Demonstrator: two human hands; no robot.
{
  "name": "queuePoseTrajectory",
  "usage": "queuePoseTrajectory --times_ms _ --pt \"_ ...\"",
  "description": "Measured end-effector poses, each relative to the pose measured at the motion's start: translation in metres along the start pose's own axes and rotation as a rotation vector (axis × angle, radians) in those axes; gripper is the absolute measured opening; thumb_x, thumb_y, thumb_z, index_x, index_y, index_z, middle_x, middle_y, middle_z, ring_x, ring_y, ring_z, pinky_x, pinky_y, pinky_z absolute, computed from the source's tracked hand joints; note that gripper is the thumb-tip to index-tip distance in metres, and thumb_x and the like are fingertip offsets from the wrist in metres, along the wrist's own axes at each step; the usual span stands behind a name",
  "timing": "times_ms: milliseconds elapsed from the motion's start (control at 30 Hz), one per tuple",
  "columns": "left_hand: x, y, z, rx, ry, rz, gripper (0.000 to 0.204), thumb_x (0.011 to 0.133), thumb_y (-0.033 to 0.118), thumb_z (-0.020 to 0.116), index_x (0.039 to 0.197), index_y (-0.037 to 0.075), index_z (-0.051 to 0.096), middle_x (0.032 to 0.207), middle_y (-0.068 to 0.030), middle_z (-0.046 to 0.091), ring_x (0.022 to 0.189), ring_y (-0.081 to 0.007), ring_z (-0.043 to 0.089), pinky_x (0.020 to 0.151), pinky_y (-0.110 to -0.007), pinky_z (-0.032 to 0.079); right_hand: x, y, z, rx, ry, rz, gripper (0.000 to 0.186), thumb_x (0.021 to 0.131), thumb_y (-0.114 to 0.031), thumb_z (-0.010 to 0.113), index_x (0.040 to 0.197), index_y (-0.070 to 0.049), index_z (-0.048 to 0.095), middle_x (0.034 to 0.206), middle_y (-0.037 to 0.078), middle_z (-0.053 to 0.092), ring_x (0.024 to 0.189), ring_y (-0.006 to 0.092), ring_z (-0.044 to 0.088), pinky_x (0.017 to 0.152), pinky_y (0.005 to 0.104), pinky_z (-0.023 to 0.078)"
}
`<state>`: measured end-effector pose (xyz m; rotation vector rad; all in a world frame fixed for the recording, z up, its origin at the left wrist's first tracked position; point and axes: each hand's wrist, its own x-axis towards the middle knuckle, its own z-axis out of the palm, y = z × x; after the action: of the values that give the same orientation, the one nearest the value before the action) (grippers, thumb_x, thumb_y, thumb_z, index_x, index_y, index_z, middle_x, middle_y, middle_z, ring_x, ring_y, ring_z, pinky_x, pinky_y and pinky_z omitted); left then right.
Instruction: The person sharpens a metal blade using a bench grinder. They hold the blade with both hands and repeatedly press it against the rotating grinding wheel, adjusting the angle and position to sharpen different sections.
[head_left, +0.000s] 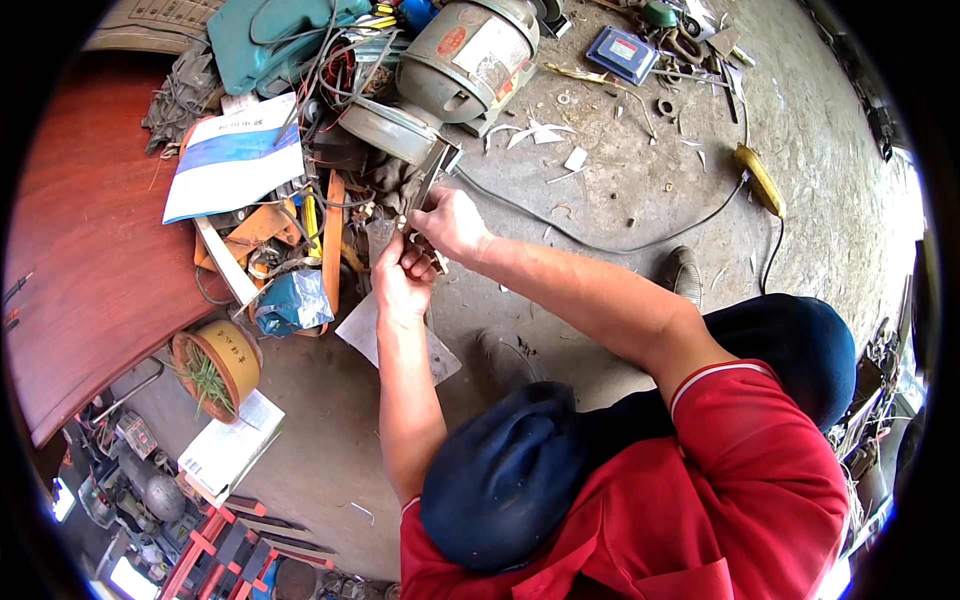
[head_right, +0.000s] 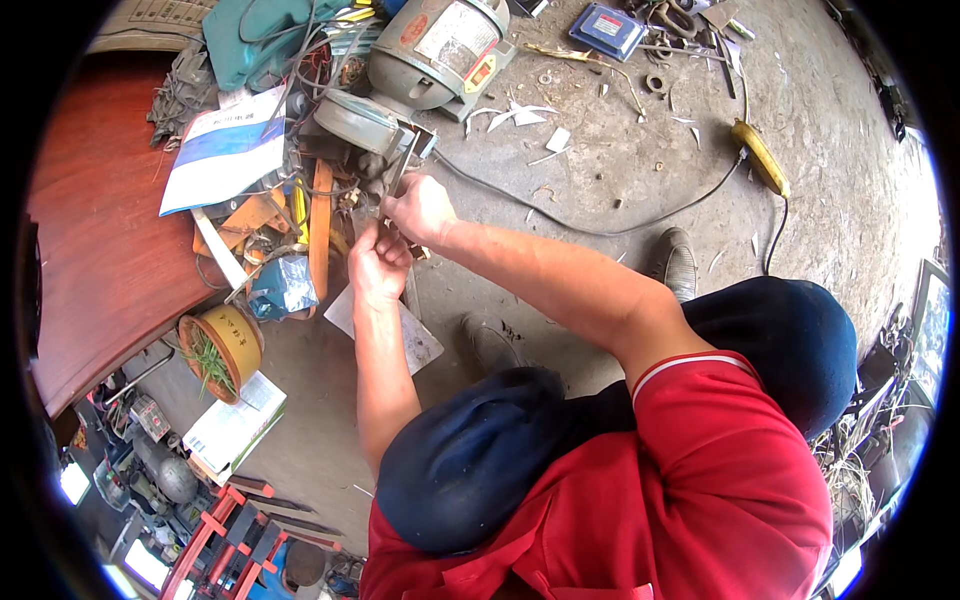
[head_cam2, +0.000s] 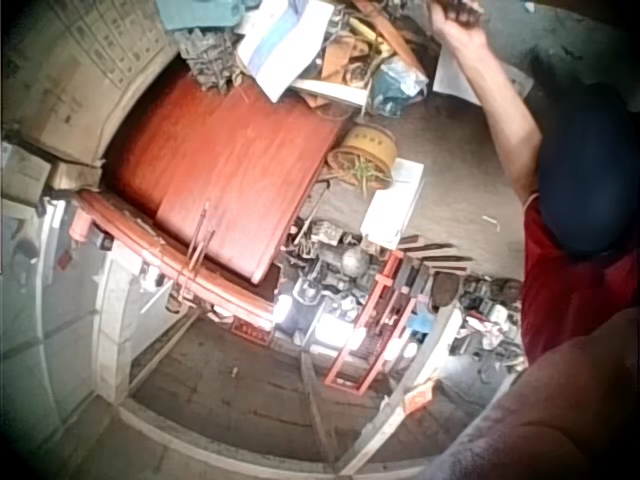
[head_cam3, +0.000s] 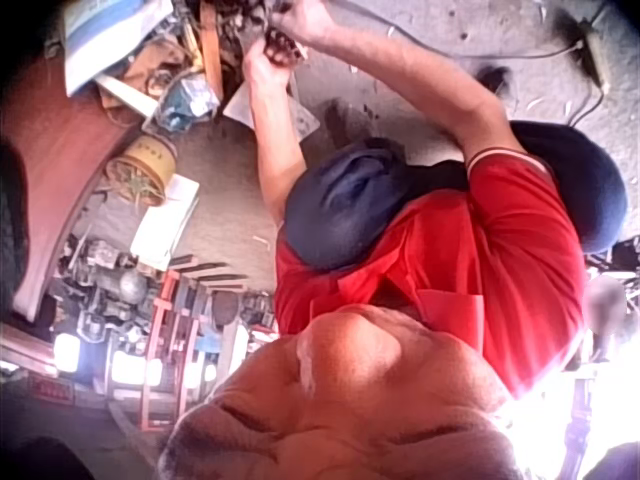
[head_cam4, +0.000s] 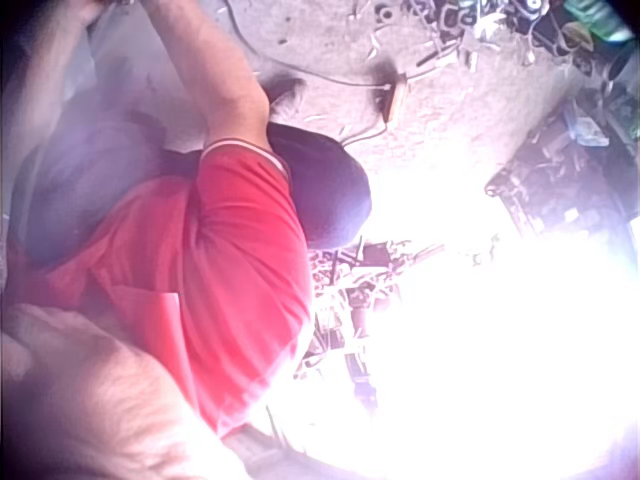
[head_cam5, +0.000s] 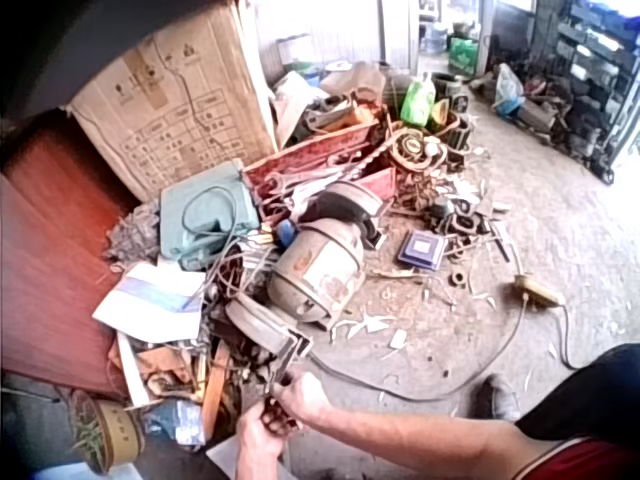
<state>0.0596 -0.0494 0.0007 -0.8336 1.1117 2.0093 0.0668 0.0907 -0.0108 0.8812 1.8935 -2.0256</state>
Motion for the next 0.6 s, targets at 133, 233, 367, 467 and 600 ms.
queuePoseTrajectory --times_ms 133,233,367,467,600 --pt "0.0005 -0.0017 -0.0025 -0.02 0.0 -0.01 0.026 0.105 0.032 0.051 0.087 0.014 0.055 0.064 0.0069 0.034 0.053 -0.0072 0.032 0.05 -0.024 0.027 0.0009 0.0031 0.0007 0.023 -0.023 0.015 0.026 0.081 -0.022 0.066 0.09 0.001 0.072 0.084 0.021 0.073 0.082 0.0326 0.074 0.077 0.0413 0.058" --pt "0.0002 -0.0021 -0.005 -0.038 -0.006 -0.012 0.027 0.105 0.032 0.051 0.087 0.013 0.055 0.064 0.0069 0.034 0.053 -0.0073 0.031 0.05 -0.024 0.027 0.0 0.001 0.0014 -0.001 -0.024 0.021 0.025 0.081 -0.022 0.066 0.09 0.001 0.072 0.084 0.021 0.073 0.082 0.0325 0.074 0.077 0.0412 0.058" --pt "-0.0018 -0.0024 -0.0056 -0.048 -0.008 -0.013 0.028 0.106 0.032 0.05 0.086 0.013 0.055 0.063 0.0071 0.034 0.053 -0.0074 0.031 0.049 -0.024 0.027 -0.0019 -0.0015 0.0011 -0.025 -0.032 0.017 0.026 0.081 -0.022 0.067 0.091 0.002 0.071 0.084 0.021 0.073 0.082 0.0324 0.074 0.077 0.0413 0.058" --pt "-0.0029 -0.0031 -0.0027 -0.043 -0.003 -0.02 0.028 0.106 0.032 0.049 0.086 0.013 0.054 0.064 0.0072 0.035 0.053 -0.0073 0.032 0.05 -0.024 0.027 0.0001 0.0009 0.001 -0.024 -0.036 0.042 0.027 0.081 -0.022 0.067 0.093 0.002 0.071 0.084 0.021 0.073 0.083 0.0323 0.074 0.077 0.0415 0.058" --pt "-0.0026 -0.0037 -0.0061 -0.047 -0.011 -0.015 0.027 0.106 0.032 0.049 0.087 0.014 0.054 0.064 0.0072 0.035 0.053 -0.0074 0.031 0.05 -0.024 0.027 -0.001 0.0007 0.0022 -0.028 -0.025 -0.008 0.023 0.087 -0.017 0.067 0.092 0.006 0.067 0.073 0.012 0.07 0.061 0.0173 0.068 0.058 0.0338 0.057"
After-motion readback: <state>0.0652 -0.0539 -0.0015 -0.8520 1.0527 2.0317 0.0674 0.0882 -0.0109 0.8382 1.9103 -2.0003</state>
